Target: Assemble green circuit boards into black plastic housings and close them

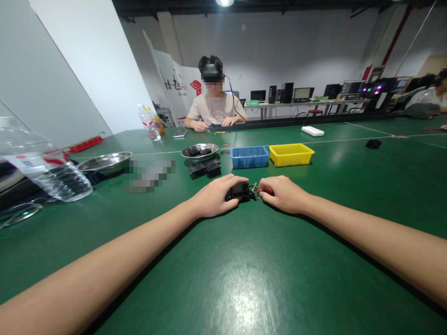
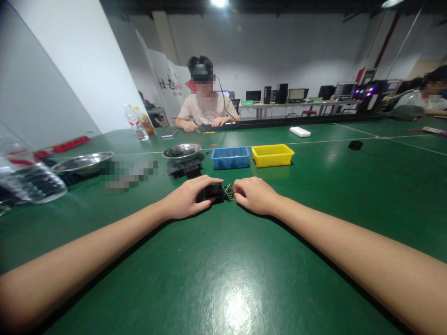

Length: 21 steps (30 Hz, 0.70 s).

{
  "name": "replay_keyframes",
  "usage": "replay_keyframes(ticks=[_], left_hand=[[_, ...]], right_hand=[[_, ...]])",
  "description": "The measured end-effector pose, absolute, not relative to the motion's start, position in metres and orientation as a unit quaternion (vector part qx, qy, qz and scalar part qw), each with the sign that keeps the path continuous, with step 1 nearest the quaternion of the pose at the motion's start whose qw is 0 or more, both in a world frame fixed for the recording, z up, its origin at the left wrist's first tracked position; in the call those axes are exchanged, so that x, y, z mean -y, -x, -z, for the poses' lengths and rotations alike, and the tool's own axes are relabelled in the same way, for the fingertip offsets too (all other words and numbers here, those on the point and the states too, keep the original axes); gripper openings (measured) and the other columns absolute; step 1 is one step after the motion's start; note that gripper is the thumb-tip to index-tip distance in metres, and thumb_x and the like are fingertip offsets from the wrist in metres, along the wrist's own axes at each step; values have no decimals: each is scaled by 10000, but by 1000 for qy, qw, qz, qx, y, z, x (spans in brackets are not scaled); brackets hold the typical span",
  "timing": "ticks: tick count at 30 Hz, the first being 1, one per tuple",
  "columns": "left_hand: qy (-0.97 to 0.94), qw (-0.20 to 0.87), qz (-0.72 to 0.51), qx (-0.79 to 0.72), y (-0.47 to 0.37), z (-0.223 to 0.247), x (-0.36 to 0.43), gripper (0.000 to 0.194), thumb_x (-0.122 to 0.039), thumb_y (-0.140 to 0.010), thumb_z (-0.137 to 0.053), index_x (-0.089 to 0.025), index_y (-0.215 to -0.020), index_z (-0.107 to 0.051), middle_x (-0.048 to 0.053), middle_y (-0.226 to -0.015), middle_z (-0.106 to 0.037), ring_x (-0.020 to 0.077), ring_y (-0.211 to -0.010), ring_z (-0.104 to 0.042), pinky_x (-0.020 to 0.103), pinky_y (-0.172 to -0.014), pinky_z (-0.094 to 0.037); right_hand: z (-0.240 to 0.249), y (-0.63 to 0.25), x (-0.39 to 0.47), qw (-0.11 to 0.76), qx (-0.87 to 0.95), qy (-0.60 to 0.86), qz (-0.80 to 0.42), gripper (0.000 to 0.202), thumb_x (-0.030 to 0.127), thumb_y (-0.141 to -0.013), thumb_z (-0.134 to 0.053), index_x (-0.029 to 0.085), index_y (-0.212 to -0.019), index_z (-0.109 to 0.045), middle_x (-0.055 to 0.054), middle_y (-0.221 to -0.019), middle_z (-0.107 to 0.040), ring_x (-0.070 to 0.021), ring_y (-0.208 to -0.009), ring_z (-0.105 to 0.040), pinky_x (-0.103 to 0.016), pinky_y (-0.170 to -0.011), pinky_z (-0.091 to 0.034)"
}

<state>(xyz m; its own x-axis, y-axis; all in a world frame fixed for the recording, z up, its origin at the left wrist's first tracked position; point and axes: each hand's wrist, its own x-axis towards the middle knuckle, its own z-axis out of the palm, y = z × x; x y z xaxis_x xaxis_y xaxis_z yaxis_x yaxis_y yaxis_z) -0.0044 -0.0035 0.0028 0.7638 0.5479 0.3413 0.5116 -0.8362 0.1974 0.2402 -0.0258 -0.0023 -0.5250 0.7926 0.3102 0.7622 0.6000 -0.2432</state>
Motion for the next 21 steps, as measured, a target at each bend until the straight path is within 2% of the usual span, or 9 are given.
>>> replay_keyframes(ticks=[21], left_hand=[[-937, 47, -199, -283, 5, -2, 3, 491, -196, -841, -591, -180, -1328, -528, 120, -1257, -655, 260, -1151, -636, 431, -1016, -512]], right_hand=[[1, -240, 27, 193, 873, 446, -39, 83, 167, -865, -585, 162, -827, -659, -29, -745, -648, -150, -659, -492, -251, -635, -296]])
